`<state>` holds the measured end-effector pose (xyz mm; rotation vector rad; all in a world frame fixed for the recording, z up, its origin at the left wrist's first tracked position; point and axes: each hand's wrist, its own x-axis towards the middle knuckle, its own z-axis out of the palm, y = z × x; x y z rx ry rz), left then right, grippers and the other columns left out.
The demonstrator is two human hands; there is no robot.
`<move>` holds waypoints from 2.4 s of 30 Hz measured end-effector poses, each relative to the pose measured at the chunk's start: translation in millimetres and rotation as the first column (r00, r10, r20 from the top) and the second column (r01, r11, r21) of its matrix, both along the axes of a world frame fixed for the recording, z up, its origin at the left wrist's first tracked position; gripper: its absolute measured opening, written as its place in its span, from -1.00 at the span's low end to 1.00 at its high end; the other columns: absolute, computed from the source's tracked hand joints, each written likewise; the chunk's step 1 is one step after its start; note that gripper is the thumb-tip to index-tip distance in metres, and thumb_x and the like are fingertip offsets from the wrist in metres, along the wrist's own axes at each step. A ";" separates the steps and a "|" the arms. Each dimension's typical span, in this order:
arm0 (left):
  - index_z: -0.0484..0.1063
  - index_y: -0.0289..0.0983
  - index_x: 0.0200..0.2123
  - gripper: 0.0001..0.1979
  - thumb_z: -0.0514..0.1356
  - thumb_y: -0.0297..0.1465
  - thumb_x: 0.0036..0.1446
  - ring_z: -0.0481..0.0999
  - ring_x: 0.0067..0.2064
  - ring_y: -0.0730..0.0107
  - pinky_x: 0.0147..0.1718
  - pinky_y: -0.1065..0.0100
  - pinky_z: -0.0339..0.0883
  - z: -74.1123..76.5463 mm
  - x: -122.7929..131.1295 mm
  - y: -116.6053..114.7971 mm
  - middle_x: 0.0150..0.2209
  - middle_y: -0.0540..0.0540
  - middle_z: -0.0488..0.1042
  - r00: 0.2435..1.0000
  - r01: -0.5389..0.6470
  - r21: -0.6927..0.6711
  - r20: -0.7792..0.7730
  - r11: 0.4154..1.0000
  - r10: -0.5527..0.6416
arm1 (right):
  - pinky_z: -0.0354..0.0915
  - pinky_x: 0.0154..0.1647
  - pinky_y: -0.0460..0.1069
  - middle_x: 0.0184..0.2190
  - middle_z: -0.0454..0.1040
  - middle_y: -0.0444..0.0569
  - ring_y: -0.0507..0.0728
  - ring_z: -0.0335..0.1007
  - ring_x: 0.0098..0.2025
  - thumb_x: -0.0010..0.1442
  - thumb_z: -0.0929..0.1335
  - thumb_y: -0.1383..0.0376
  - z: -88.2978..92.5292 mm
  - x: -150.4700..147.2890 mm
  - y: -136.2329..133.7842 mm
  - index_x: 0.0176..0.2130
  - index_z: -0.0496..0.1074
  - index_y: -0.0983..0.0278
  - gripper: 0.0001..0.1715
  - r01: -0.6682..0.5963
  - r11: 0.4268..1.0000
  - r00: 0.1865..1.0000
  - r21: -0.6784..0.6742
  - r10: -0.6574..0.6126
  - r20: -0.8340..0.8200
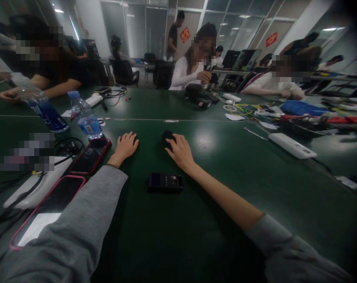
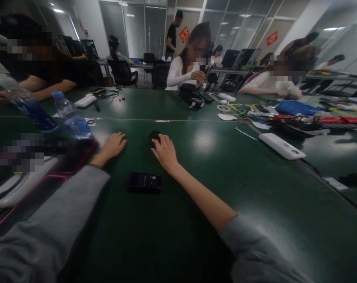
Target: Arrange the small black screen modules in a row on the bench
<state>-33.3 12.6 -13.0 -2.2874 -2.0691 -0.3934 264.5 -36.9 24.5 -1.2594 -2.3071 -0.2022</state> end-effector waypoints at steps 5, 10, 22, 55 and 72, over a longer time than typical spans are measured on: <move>0.26 -0.25 0.41 -0.44 -0.09 -0.18 0.49 0.16 0.48 -0.06 0.42 -0.15 0.05 2.7 3.0 -4.0 0.47 -0.25 0.22 1.000 -0.011 0.018 -0.002 1.000 0.011 | 0.26 0.31 0.39 0.37 0.21 0.24 0.43 0.10 0.38 0.55 0.21 0.11 -0.2 -21.2 -3.9 0.29 0.37 0.29 -0.51 -0.183 0.981 0.983 -0.067 0.184 0.006; 0.25 -0.25 0.42 -0.44 -0.10 -0.17 0.49 0.15 0.49 -0.05 0.42 -0.14 0.05 4.0 3.0 -3.9 0.47 -0.24 0.21 1.000 -0.014 0.000 -0.001 1.000 0.014 | 0.20 0.36 0.34 0.34 0.31 0.08 0.33 0.13 0.38 0.57 0.12 0.14 8.4 -13.7 -14.0 0.35 0.30 0.18 -0.49 -0.223 0.971 0.931 -0.082 0.187 -0.314; 0.27 -0.23 0.40 -0.45 -0.09 -0.18 0.48 0.17 0.48 -0.03 0.41 -0.15 0.04 4.4 3.1 -7.1 0.46 -0.24 0.23 1.000 -0.005 0.023 0.013 1.000 0.005 | 0.27 0.34 0.33 0.33 0.26 0.05 0.30 0.24 0.32 0.40 0.44 0.01 27.6 40.8 -113.2 0.44 0.16 0.01 -0.23 -0.593 0.622 0.783 -0.512 0.298 -0.545; 0.23 -0.29 0.41 -0.44 -0.11 -0.18 0.49 0.14 0.48 -0.05 0.43 -0.15 0.02 7.7 2.2 -6.0 0.48 -0.27 0.19 1.000 0.000 -0.026 -0.013 1.000 0.000 | 0.22 0.32 0.43 0.36 0.17 0.25 0.49 0.06 0.39 0.47 0.21 0.08 -17.5 56.7 26.5 0.47 0.09 0.22 -0.30 0.067 0.995 0.992 0.073 -0.059 -0.108; 0.23 -0.29 0.41 -0.44 -0.11 -0.18 0.50 0.13 0.49 -0.06 0.42 -0.16 0.04 10.8 4.4 -8.8 0.48 -0.26 0.19 1.000 -0.004 -0.027 -0.008 1.000 0.004 | 0.38 0.06 0.23 0.01 0.53 0.18 0.32 0.41 0.06 0.49 0.26 0.12 2.9 26.3 -6.5 0.30 0.38 0.34 -0.46 -0.317 0.948 0.946 -0.034 0.313 -0.089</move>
